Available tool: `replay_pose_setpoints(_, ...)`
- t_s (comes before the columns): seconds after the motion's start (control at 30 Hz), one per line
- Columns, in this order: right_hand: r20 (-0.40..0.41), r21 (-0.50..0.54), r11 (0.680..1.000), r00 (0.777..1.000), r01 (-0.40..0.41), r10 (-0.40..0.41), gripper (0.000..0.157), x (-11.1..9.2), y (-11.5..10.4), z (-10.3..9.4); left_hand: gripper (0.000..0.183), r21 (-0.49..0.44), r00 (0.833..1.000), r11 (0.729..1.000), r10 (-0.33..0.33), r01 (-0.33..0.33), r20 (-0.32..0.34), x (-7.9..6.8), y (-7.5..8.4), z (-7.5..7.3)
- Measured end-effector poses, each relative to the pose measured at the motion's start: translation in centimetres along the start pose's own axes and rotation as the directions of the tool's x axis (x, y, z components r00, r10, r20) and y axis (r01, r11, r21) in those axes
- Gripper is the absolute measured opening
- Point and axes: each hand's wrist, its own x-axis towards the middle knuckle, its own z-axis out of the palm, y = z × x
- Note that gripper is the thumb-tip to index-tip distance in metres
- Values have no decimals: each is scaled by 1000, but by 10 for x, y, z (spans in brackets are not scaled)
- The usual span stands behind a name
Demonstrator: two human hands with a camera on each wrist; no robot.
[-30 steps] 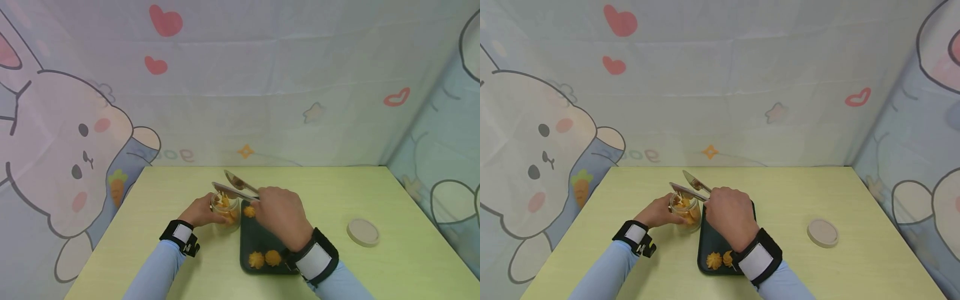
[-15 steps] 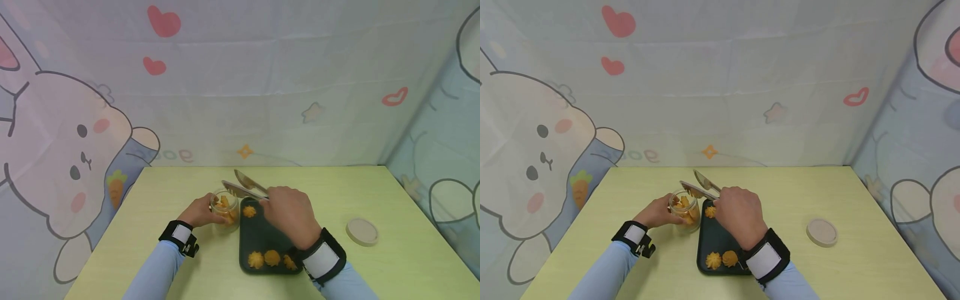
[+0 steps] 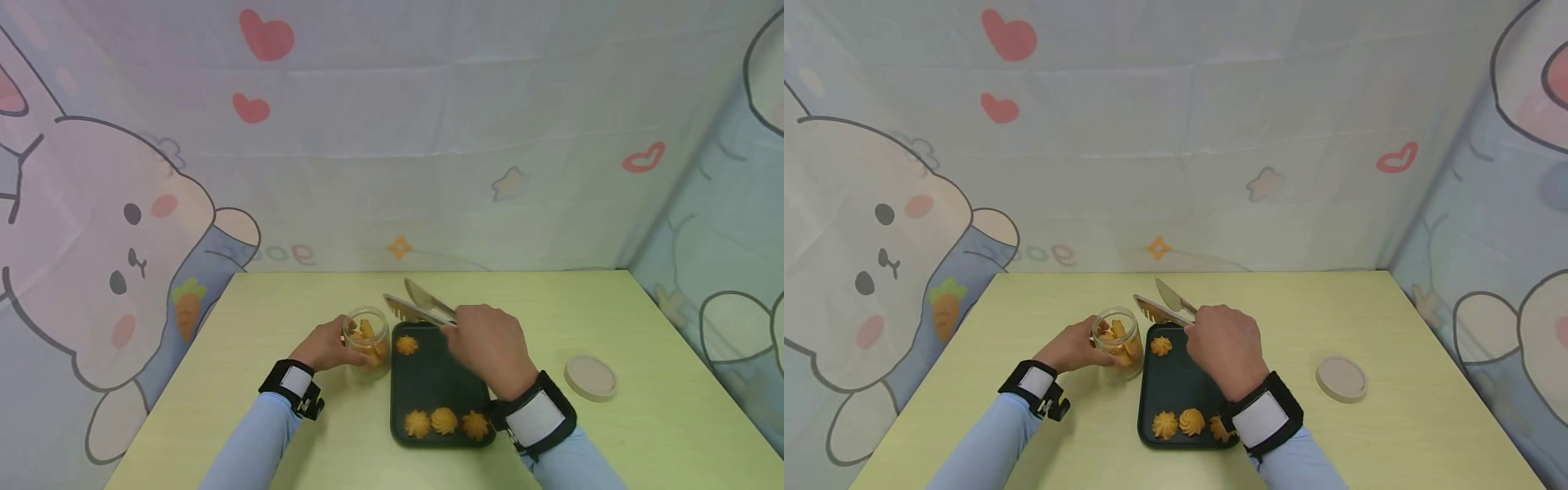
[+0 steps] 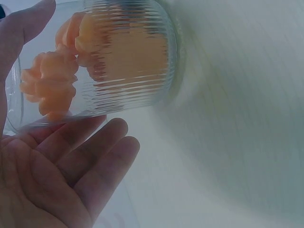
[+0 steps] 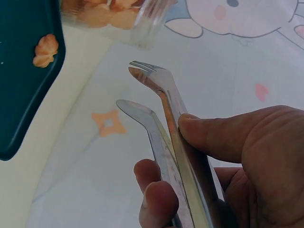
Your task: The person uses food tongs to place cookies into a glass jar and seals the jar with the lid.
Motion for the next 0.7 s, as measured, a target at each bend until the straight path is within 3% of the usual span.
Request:
replay_pose_setpoints(0.37,154,14,997,985,-78,75,35,1,12,22,75,-6,1000,1000,-3,3,3,-1,0,0)
replay_pose_setpoints(0.7,203,-8,997,976,-75,75,36,-2,14,42,72,-15,1000,1000,-2,2,0,-3,3,-1)
